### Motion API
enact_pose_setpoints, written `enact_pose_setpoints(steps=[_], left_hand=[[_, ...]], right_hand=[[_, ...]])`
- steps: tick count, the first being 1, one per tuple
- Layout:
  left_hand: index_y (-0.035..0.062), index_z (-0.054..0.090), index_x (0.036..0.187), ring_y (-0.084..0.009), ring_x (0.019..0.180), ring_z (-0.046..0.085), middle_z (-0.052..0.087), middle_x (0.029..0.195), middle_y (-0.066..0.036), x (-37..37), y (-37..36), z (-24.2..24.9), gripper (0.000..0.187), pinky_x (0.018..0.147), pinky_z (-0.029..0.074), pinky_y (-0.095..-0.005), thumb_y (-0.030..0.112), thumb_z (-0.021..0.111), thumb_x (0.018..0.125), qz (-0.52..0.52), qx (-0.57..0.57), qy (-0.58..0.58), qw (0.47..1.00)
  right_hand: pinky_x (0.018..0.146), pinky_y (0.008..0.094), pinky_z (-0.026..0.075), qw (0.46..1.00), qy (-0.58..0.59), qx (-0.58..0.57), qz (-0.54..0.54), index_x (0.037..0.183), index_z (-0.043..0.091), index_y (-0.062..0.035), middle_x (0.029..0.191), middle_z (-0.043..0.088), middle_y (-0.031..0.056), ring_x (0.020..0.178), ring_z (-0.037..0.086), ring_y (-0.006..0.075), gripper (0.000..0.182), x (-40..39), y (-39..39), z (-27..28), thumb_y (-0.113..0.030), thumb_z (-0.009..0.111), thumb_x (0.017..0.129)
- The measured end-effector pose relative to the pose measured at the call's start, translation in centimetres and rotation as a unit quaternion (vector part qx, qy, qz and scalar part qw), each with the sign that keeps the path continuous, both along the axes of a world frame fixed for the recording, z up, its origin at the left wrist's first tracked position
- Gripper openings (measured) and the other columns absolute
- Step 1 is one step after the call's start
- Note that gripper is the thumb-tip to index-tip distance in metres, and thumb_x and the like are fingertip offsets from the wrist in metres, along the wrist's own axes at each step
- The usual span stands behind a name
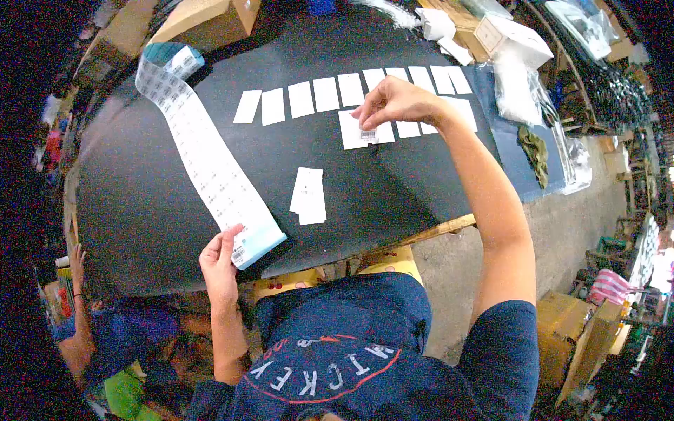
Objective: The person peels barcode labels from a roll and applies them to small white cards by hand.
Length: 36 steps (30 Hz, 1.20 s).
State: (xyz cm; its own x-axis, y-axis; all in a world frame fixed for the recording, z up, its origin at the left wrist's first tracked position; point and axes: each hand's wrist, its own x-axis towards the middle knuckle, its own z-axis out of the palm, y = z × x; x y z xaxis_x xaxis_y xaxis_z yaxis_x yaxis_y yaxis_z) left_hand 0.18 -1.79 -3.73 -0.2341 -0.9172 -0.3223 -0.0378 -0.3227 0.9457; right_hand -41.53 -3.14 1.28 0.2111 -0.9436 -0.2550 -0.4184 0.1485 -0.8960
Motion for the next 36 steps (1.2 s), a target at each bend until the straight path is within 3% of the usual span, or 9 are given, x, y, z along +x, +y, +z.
enact_pose_setpoints(steps=[12, 15, 18, 24, 30, 32, 36], left_hand=[[-0.0060, 0.066, 0.103, -0.0080, 0.083, 0.058, 0.067, 0.093, -0.007, -0.2, 0.2, 0.4, 0.031, 0.074, 0.045, -0.0205, 0.023, 0.059, 0.094, -0.001, 0.008, -0.003, 1.000], [-0.0059, 0.066, 0.103, -0.0078, 0.082, 0.058, 0.067, 0.093, -0.006, -0.1, 0.1, 0.5, 0.030, 0.075, 0.045, -0.0208, 0.022, 0.059, 0.094, -0.007, 0.004, 0.004, 1.000], [-0.0059, 0.066, 0.103, -0.0076, 0.082, 0.058, 0.066, 0.093, -0.006, -0.2, 0.2, 0.5, 0.030, 0.074, 0.045, -0.0207, 0.022, 0.058, 0.094, -0.006, 0.011, -0.001, 1.000], [-0.0053, 0.066, 0.103, -0.0077, 0.082, 0.058, 0.067, 0.094, -0.006, 0.0, 0.1, 0.1, 0.029, 0.075, 0.045, -0.0212, 0.021, 0.059, 0.094, -0.007, 0.003, 0.018, 1.000], [-0.0049, 0.066, 0.103, -0.0051, 0.072, 0.056, 0.066, 0.088, -0.005, -0.3, 0.4, 0.4, 0.036, 0.063, 0.044, -0.0190, 0.029, 0.055, 0.096, -0.002, 0.000, 0.021, 1.000], [-0.0046, 0.066, 0.103, -0.0018, 0.063, 0.051, 0.065, 0.084, -0.002, -0.2, 0.4, 0.3, 0.041, 0.054, 0.038, -0.0164, 0.033, 0.053, 0.096, -0.005, -0.009, 0.013, 1.000], [-0.0035, 0.067, 0.103, 0.0004, 0.057, 0.045, 0.064, 0.080, 0.000, -0.1, 0.3, 0.0, 0.041, 0.048, 0.030, -0.0159, 0.034, 0.054, 0.096, -0.007, -0.003, 0.002, 1.000]], right_hand=[[0.090, 0.0351, 0.049, 1.000, 0.008, -0.003, -0.024, 0.081, 0.071, 0.0007, 0.082, 0.070, 0.0106, 0.106, 0.062, 0.0249, 0.012, 0.1, 0.0, -0.6, -0.004, 0.076, 0.071], [0.086, 0.0325, 0.050, 0.998, 0.051, -0.016, -0.031, 0.083, 0.071, 0.0013, 0.081, 0.070, 0.0105, 0.097, 0.066, 0.0210, 0.014, 0.4, -0.7, -1.1, -0.006, 0.075, 0.072], [0.071, 0.0263, 0.049, 0.991, 0.128, -0.025, -0.033, 0.084, 0.071, 0.0024, 0.073, 0.069, 0.0080, 0.072, 0.064, 0.0124, 0.017, 1.0, -1.2, -0.9, -0.010, 0.075, 0.073], [0.066, 0.0278, 0.046, 0.990, 0.132, -0.031, -0.034, 0.077, 0.072, 0.0009, 0.069, 0.067, 0.0071, 0.067, 0.059, 0.0125, 0.017, 2.0, -1.4, -0.3, -0.014, 0.074, 0.070], [0.070, 0.0305, 0.047, 0.986, 0.160, -0.050, -0.028, 0.076, 0.072, -0.0002, 0.068, 0.067, 0.0083, 0.067, 0.060, 0.0138, 0.016, 2.1, -1.5, -0.8, -0.014, 0.074, 0.069], [0.071, 0.0305, 0.048, 0.985, 0.163, -0.058, -0.027, 0.076, 0.072, -0.0003, 0.068, 0.067, 0.0086, 0.067, 0.061, 0.0140, 0.015, 2.0, -1.5, -1.1, -0.014, 0.074, 0.069], [0.074, 0.0310, 0.048, 0.982, 0.174, -0.070, -0.024, 0.077, 0.073, -0.0004, 0.069, 0.068, 0.0094, 0.068, 0.062, 0.0148, 0.014, 2.1, -1.6, -1.5, -0.012, 0.073, 0.069]])
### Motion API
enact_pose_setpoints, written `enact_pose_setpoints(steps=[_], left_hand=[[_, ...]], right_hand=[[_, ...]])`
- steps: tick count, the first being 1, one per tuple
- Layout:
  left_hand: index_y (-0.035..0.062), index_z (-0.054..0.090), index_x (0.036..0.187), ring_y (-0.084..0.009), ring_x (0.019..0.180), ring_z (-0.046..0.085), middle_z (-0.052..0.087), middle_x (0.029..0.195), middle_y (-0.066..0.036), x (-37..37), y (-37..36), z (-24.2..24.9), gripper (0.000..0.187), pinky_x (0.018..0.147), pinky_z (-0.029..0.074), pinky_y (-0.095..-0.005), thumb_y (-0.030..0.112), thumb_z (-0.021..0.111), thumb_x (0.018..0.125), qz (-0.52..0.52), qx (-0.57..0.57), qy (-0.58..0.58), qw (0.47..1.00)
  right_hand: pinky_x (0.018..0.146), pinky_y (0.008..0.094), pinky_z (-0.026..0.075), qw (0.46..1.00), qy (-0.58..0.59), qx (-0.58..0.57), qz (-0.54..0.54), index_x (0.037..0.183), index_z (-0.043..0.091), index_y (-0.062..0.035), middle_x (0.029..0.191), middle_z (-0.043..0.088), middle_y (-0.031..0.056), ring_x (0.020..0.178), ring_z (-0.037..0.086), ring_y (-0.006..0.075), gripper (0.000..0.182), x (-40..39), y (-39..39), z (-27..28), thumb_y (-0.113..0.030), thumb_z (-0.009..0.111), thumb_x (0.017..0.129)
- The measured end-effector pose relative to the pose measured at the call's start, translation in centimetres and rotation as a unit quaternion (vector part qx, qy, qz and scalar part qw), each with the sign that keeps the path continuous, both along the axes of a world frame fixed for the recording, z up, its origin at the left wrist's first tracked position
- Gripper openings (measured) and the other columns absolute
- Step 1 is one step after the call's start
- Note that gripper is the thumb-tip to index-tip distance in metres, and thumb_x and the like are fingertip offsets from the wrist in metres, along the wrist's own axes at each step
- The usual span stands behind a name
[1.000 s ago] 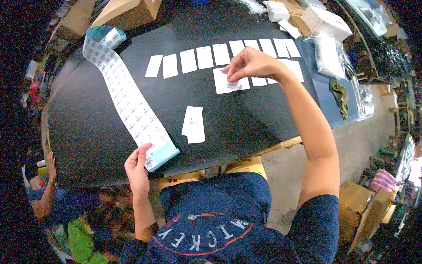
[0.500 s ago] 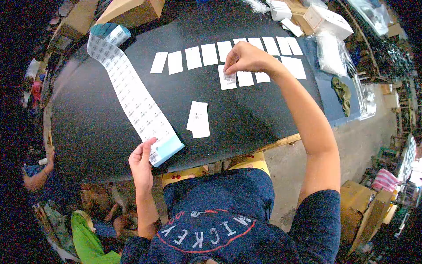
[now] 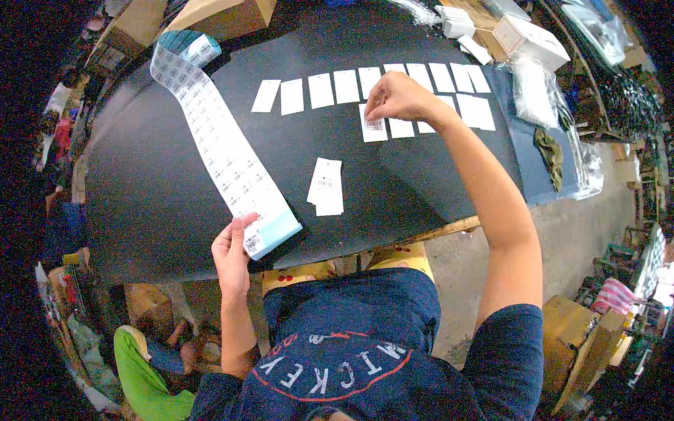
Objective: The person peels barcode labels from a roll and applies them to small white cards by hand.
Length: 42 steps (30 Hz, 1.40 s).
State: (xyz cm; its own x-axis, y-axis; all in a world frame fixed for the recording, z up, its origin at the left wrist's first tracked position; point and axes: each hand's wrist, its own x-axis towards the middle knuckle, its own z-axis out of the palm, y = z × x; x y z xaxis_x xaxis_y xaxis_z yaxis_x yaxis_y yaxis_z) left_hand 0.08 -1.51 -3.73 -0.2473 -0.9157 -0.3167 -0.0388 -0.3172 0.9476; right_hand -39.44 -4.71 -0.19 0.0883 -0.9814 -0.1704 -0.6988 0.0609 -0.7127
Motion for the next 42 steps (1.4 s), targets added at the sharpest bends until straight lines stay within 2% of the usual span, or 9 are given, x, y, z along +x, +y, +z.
enact_pose_setpoints(steps=[11, 18, 20, 24, 26, 30, 35, 37, 42], left_hand=[[-0.0020, 0.068, 0.102, 0.0013, 0.051, 0.035, 0.058, 0.070, 0.005, -0.1, 0.1, -0.1, 0.042, 0.045, 0.022, -0.0175, 0.037, 0.054, 0.096, 0.005, -0.016, -0.014, 1.000], [-0.0026, 0.068, 0.102, 0.0010, 0.052, 0.034, 0.057, 0.071, 0.005, -0.3, 0.1, 0.2, 0.041, 0.045, 0.022, -0.0179, 0.036, 0.054, 0.096, 0.006, -0.016, -0.023, 1.000], [-0.0033, 0.067, 0.103, 0.0002, 0.057, 0.041, 0.060, 0.076, 0.002, -0.8, 0.3, 0.5, 0.041, 0.048, 0.028, -0.0172, 0.035, 0.055, 0.095, 0.024, -0.003, 0.003, 1.000], [-0.0049, 0.065, 0.107, -0.0041, 0.069, 0.055, 0.065, 0.088, -0.005, 0.1, 0.0, 0.0, 0.040, 0.057, 0.042, -0.0178, 0.032, 0.056, 0.095, -0.004, 0.008, 0.018, 1.000], [-0.0048, 0.065, 0.107, -0.0041, 0.068, 0.054, 0.065, 0.088, -0.004, -0.2, 0.1, 0.3, 0.040, 0.057, 0.041, -0.0179, 0.033, 0.056, 0.095, 0.001, 0.006, 0.029, 1.000], [-0.0040, 0.066, 0.106, -0.0032, 0.067, 0.054, 0.065, 0.087, -0.004, 0.1, 0.0, 0.0, 0.042, 0.055, 0.040, -0.0174, 0.035, 0.057, 0.094, -0.004, 0.006, 0.033, 0.999], [-0.0040, 0.066, 0.106, -0.0022, 0.066, 0.053, 0.065, 0.086, -0.003, 0.5, -0.1, -0.4, 0.041, 0.055, 0.039, -0.0165, 0.034, 0.058, 0.094, -0.001, 0.012, 0.051, 0.999], [-0.0047, 0.064, 0.109, -0.0098, 0.080, 0.063, 0.067, 0.097, -0.009, 0.7, -0.1, -0.4, 0.040, 0.068, 0.052, -0.0224, 0.032, 0.052, 0.096, -0.026, 0.010, 0.009, 1.000], [-0.0047, 0.064, 0.109, -0.0095, 0.079, 0.063, 0.067, 0.097, -0.009, 0.6, -0.1, -0.1, 0.039, 0.067, 0.052, -0.0222, 0.031, 0.053, 0.096, -0.032, 0.011, 0.047, 0.998]], right_hand=[[0.070, 0.0320, 0.049, 0.999, 0.033, -0.032, -0.016, 0.077, 0.073, -0.0012, 0.072, 0.069, 0.0104, 0.071, 0.064, 0.0186, 0.012, 0.4, 0.4, -0.6, -0.009, 0.073, 0.067], [0.068, 0.0336, 0.048, 0.985, 0.072, -0.156, -0.026, 0.075, 0.072, -0.0026, 0.069, 0.066, 0.0111, 0.072, 0.061, 0.0221, 0.010, 1.2, 1.3, -1.6, -0.008, 0.072, 0.066], [0.073, 0.0353, 0.044, 0.978, 0.105, -0.180, -0.027, 0.074, 0.072, -0.0040, 0.065, 0.060, 0.0077, 0.081, 0.053, 0.0218, 0.007, 1.7, 1.9, -1.5, -0.007, 0.072, 0.068], [0.071, 0.0343, 0.043, 0.976, 0.089, -0.198, -0.022, 0.074, 0.073, -0.0059, 0.067, 0.062, 0.0055, 0.081, 0.053, 0.0200, 0.007, 5.0, 4.0, 1.9, -0.007, 0.072, 0.068], [0.071, 0.0345, 0.044, 0.985, 0.069, -0.155, -0.008, 0.075, 0.073, -0.0065, 0.069, 0.062, 0.0052, 0.081, 0.054, 0.0195, 0.008, 7.0, 4.6, 2.3, -0.007, 0.073, 0.067], [0.071, 0.0346, 0.047, 0.980, 0.053, -0.190, 0.020, 0.075, 0.072, -0.0048, 0.071, 0.061, 0.0078, 0.084, 0.056, 0.0219, 0.008, 11.0, 4.8, 0.9, -0.004, 0.072, 0.067], [0.078, 0.0359, 0.044, 0.978, 0.088, -0.190, 0.000, 0.074, 0.072, -0.0045, 0.071, 0.062, 0.0074, 0.084, 0.053, 0.0239, 0.007, 12.9, 4.9, -1.7, -0.006, 0.072, 0.068], [0.080, 0.0355, 0.042, 0.978, 0.095, -0.184, -0.020, 0.074, 0.072, -0.0048, 0.071, 0.062, 0.0071, 0.084, 0.052, 0.0238, 0.008, 13.2, 5.3, -1.9, -0.007, 0.073, 0.067], [0.079, 0.0347, 0.040, 0.955, 0.152, -0.249, -0.053, 0.083, 0.073, -0.0106, 0.093, 0.057, 0.0073, 0.087, 0.048, 0.0233, 0.015, 13.7, 6.3, -1.9, -0.013, 0.075, 0.068]])
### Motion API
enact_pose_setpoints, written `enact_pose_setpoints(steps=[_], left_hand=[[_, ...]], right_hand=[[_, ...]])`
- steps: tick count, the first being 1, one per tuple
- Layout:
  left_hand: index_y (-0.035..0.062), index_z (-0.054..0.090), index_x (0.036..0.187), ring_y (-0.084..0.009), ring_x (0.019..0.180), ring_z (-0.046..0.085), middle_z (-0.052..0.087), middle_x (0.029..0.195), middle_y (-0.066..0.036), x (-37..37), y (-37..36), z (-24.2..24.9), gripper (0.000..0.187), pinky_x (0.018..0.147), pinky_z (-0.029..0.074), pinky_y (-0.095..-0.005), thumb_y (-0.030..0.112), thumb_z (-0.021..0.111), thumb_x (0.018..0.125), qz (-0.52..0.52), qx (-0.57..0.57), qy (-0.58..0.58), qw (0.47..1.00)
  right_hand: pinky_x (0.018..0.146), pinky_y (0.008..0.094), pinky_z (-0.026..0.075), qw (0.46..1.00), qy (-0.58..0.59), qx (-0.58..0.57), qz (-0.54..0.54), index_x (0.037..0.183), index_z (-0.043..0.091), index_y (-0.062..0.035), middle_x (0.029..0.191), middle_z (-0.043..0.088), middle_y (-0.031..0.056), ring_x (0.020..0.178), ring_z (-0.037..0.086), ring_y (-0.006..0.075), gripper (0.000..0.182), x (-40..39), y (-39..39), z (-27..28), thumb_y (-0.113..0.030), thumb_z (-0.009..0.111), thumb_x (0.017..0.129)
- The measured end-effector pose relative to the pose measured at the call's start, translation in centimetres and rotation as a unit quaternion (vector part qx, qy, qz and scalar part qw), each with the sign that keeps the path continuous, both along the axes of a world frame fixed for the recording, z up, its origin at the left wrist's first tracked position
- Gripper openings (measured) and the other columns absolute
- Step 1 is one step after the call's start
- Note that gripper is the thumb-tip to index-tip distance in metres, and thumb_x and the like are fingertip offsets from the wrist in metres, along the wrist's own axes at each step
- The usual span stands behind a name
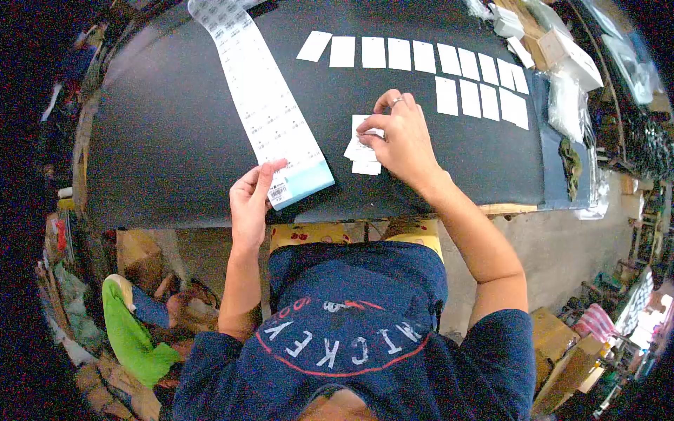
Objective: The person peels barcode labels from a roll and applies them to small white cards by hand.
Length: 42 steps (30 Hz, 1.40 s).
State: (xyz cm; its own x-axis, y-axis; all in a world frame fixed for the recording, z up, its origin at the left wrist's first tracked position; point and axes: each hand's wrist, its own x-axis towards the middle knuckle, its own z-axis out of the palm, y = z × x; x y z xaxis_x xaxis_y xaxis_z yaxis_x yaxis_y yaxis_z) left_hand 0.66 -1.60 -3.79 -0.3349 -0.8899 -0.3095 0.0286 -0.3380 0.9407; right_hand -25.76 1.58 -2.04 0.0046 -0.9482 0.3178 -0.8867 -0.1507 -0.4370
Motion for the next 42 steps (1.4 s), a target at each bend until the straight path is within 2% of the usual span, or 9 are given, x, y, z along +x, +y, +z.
enact_pose_setpoints(steps=[4, 7, 10, 15, 17, 18, 22, 26, 42], left_hand=[[-0.0044, 0.066, 0.105, -0.0026, 0.068, 0.056, 0.066, 0.086, -0.004, -0.1, 0.1, -0.2, 0.037, 0.057, 0.041, -0.0160, 0.030, 0.059, 0.094, 0.022, 0.002, 0.017, 1.000], [-0.0045, 0.065, 0.105, -0.0042, 0.071, 0.058, 0.067, 0.087, -0.005, -0.1, 0.1, -0.1, 0.036, 0.059, 0.044, -0.0166, 0.029, 0.058, 0.094, 0.021, -0.001, 0.022, 1.000], [-0.0043, 0.065, 0.106, -0.0050, 0.072, 0.059, 0.067, 0.088, -0.006, -0.3, 0.2, 0.3, 0.036, 0.061, 0.045, -0.0169, 0.029, 0.058, 0.094, 0.025, 0.007, 0.028, 0.999], [-0.0042, 0.065, 0.107, -0.0073, 0.076, 0.061, 0.067, 0.092, -0.007, -0.2, 0.1, 0.3, 0.037, 0.065, 0.048, -0.0198, 0.030, 0.056, 0.095, 0.013, 0.000, 0.022, 1.000], [-0.0041, 0.064, 0.108, -0.0096, 0.080, 0.063, 0.067, 0.096, -0.009, 0.0, 0.1, 0.0, 0.038, 0.069, 0.052, -0.0224, 0.030, 0.054, 0.096, 0.005, -0.003, 0.016, 1.000], [-0.0039, 0.064, 0.108, -0.0097, 0.080, 0.063, 0.067, 0.096, -0.009, 0.1, 0.0, -0.2, 0.038, 0.069, 0.052, -0.0225, 0.030, 0.054, 0.096, 0.002, -0.004, 0.004, 1.000], [-0.0033, 0.064, 0.108, -0.0095, 0.079, 0.063, 0.067, 0.096, -0.008, 0.0, 0.1, 0.0, 0.036, 0.069, 0.052, -0.0223, 0.029, 0.054, 0.096, 0.001, -0.002, 0.002, 1.000], [-0.0030, 0.064, 0.108, -0.0087, 0.079, 0.063, 0.067, 0.095, -0.007, -0.1, 0.1, -0.2, 0.035, 0.069, 0.052, -0.0218, 0.028, 0.056, 0.095, 0.002, -0.006, -0.010, 1.000], [-0.0035, 0.065, 0.107, -0.0048, 0.076, 0.057, 0.066, 0.089, -0.004, -0.2, 0.1, 0.4, 0.028, 0.066, 0.046, -0.0182, 0.020, 0.063, 0.091, 0.005, -0.002, 0.018, 1.000]], right_hand=[[0.079, 0.0350, 0.040, 1.000, -0.011, 0.008, -0.010, 0.084, 0.074, -0.0127, 0.100, 0.051, 0.0075, 0.088, 0.048, 0.0229, 0.015, 0.2, 0.3, -0.5, -0.014, 0.075, 0.069], [0.081, 0.0381, 0.040, 1.000, -0.002, 0.013, -0.024, 0.091, 0.071, -0.0105, 0.103, 0.053, 0.0104, 0.093, 0.049, 0.0264, 0.021, 0.6, 0.8, -0.9, -0.015, 0.074, 0.071], [0.087, 0.0389, 0.040, 0.999, -0.035, -0.022, -0.023, 0.119, 0.059, -0.0067, 0.116, 0.052, 0.0140, 0.102, 0.050, 0.0289, 0.050, 0.6, 1.2, -1.0, -0.018, 0.074, 0.073], [0.094, 0.0398, 0.038, 0.998, -0.051, -0.001, -0.025, 0.127, 0.055, -0.0087, 0.124, 0.051, 0.0145, 0.114, 0.048, 0.0319, 0.053, -1.1, 1.0, -0.5, -0.017, 0.071, 0.077], [0.103, 0.0418, 0.032, 0.998, 0.007, -0.045, 0.036, 0.135, 0.047, -0.0112, 0.137, 0.045, 0.0118, 0.126, 0.040, 0.0329, 0.057, -1.5, 0.6, 0.9, -0.013, 0.065, 0.081], [0.112, 0.0453, 0.020, 0.996, 0.049, -0.007, 0.078, 0.143, 0.035, -0.0158, 0.150, 0.031, 0.0045, 0.138, 0.025, 0.0314, 0.061, -2.0, 0.7, 1.3, -0.020, 0.059, 0.086], [0.116, 0.0495, 0.003, 0.937, 0.275, 0.082, 0.197, 0.148, 0.023, -0.0216, 0.155, 0.017, -0.0054, 0.144, 0.008, 0.0269, 0.067, -2.9, 0.5, 2.3, -0.049, 0.042, 0.089], [0.116, 0.0513, 0.000, 0.904, 0.302, 0.127, 0.276, 0.148, 0.022, -0.0225, 0.154, 0.020, -0.0044, 0.144, 0.007, 0.0267, 0.067, -3.9, 0.0, 0.4, -0.056, 0.030, 0.091], [0.112, 0.0586, 0.001, 0.911, 0.304, 0.122, 0.251, 0.146, 0.024, -0.0356, 0.155, 0.015, -0.0023, 0.144, 0.006, 0.0303, 0.061, -3.7, 0.7, -0.6, -0.062, 0.026, 0.090]])
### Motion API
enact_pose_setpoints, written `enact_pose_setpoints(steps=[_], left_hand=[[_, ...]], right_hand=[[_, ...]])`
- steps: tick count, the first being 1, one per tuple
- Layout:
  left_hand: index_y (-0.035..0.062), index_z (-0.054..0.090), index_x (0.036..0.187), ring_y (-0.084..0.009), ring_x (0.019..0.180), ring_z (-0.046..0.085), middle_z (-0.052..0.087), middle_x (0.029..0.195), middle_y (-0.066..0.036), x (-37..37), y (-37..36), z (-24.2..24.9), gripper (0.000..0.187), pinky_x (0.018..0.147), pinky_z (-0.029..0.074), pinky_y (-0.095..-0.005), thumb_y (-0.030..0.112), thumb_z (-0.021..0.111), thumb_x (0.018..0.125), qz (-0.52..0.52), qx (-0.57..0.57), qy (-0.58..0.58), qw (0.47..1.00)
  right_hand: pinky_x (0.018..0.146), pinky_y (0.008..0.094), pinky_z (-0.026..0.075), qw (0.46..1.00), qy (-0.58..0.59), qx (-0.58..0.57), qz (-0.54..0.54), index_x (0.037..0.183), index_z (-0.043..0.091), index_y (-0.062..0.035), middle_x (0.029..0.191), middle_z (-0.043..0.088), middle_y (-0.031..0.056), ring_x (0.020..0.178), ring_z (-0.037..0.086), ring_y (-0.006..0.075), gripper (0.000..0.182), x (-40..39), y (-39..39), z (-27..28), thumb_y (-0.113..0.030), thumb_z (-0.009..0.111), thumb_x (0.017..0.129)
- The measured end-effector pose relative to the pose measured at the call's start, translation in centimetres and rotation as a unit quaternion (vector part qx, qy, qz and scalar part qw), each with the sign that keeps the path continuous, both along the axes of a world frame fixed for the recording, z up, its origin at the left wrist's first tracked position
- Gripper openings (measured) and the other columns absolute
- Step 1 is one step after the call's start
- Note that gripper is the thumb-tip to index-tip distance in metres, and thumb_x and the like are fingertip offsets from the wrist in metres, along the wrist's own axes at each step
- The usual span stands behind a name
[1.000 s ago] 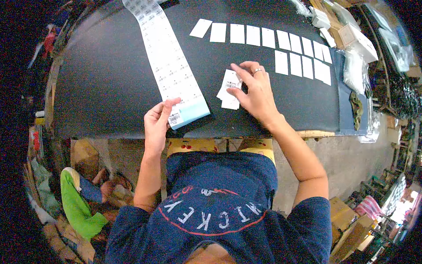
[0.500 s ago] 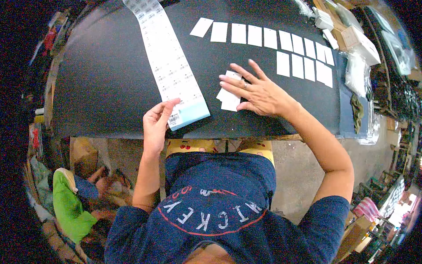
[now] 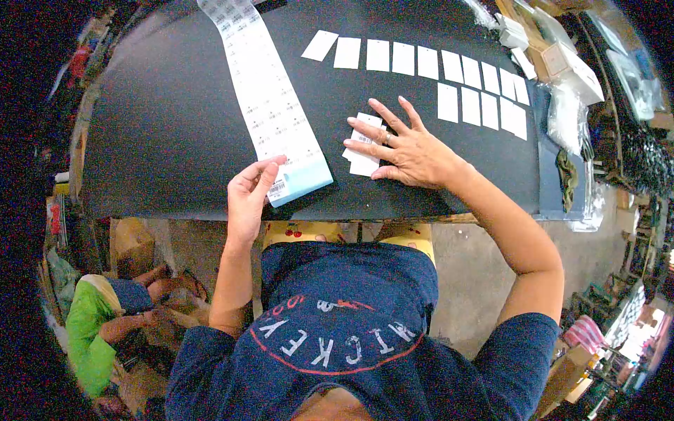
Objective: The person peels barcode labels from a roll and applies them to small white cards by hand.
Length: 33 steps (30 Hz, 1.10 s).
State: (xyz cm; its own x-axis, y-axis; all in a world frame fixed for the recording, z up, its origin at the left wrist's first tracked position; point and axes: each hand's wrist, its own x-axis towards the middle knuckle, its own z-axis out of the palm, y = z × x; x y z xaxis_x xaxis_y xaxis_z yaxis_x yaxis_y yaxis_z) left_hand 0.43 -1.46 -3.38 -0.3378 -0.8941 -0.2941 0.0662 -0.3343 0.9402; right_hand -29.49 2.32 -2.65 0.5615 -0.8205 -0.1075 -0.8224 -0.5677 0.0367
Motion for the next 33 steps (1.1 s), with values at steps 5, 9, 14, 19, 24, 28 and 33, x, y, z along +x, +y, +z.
enact_pose_setpoints(steps=[5, 9, 14, 19, 24, 28, 33], left_hand=[[-0.0035, 0.062, 0.113, -0.0078, 0.082, 0.060, 0.066, 0.096, -0.007, 0.4, 0.0, 0.3, 0.031, 0.073, 0.049, -0.0206, 0.013, 0.067, 0.088, -0.020, -0.004, 0.003, 1.000], [-0.0031, 0.049, 0.129, -0.0149, 0.102, 0.059, 0.059, 0.115, -0.012, 0.9, 0.5, 0.4, 0.053, 0.089, 0.048, -0.0264, -0.005, 0.068, 0.079, -0.072, -0.055, 0.054, 0.994], [-0.0046, 0.040, 0.134, -0.0182, 0.108, 0.058, 0.056, 0.122, -0.017, 1.0, 0.9, 0.2, 0.060, 0.093, 0.049, -0.0280, -0.009, 0.065, 0.080, -0.080, -0.074, 0.067, 0.992], [-0.0016, 0.047, 0.130, -0.0172, 0.105, 0.059, 0.057, 0.120, -0.013, 1.1, 0.5, -0.1, 0.057, 0.091, 0.049, -0.0277, -0.009, 0.067, 0.077, -0.084, -0.050, 0.062, 0.993], [-0.0021, 0.050, 0.128, -0.0165, 0.105, 0.059, 0.058, 0.119, -0.013, 0.8, 0.5, -0.2, 0.054, 0.090, 0.049, -0.0272, -0.009, 0.067, 0.077, -0.080, -0.068, 0.053, 0.993], [-0.0032, 0.051, 0.126, -0.0160, 0.104, 0.059, 0.059, 0.119, -0.013, 1.3, 0.6, -0.7, 0.050, 0.089, 0.049, -0.0273, -0.009, 0.066, 0.078, -0.073, -0.073, 0.047, 0.994], [-0.0044, 0.052, 0.124, -0.0159, 0.103, 0.060, 0.060, 0.117, -0.013, 1.2, 0.5, -0.6, 0.046, 0.088, 0.050, -0.0272, -0.008, 0.066, 0.079, -0.074, -0.059, 0.061, 0.994]], right_hand=[[0.112, 0.0586, 0.000, 0.999, -0.016, -0.032, 0.002, 0.146, 0.025, -0.0351, 0.155, 0.015, -0.0021, 0.144, 0.005, 0.0301, 0.062, 0.0, 0.0, -0.2, -0.062, 0.025, 0.090], [0.114, 0.0521, -0.010, 0.999, -0.041, 0.008, -0.014, 0.147, 0.026, -0.0283, 0.154, 0.018, 0.0006, 0.144, 0.001, 0.0278, 0.071, -0.2, -0.2, 0.5, -0.068, 0.014, 0.088], [0.113, 0.0543, -0.007, 0.948, -0.305, 0.039, -0.082, 0.148, 0.021, -0.0171, 0.152, 0.026, 0.0036, 0.144, 0.006, 0.0265, 0.069, -0.1, -0.2, 1.5, -0.058, 0.026, 0.093], [0.114, 0.0537, -0.004, 0.996, -0.066, 0.001, -0.053, 0.147, 0.023, -0.0160, 0.152, 0.026, 0.0051, 0.144, 0.009, 0.0240, 0.062, 0.8, 0.3, 0.5, -0.050, 0.031, 0.095], [0.114, 0.0516, -0.004, 0.932, -0.321, 0.124, -0.117, 0.137, 0.046, -0.0151, 0.154, 0.020, 0.0109, 0.144, 0.008, 0.0265, 0.057, 0.3, -0.1, 0.5, -0.049, 0.020, 0.099], [0.114, 0.0508, -0.006, 0.842, -0.469, 0.191, -0.185, 0.142, 0.039, -0.0143, 0.155, 0.015, 0.0087, 0.144, 0.007, 0.0280, 0.064, -0.2, 0.0, 0.6, -0.055, 0.019, 0.097], [0.114, 0.0520, -0.004, 0.958, -0.261, 0.073, -0.095, 0.148, 0.018, -0.0094, 0.153, 0.020, 0.0114, 0.144, 0.007, 0.0265, 0.061, 0.1, 1.2, 0.6, -0.042, 0.028, 0.098]])
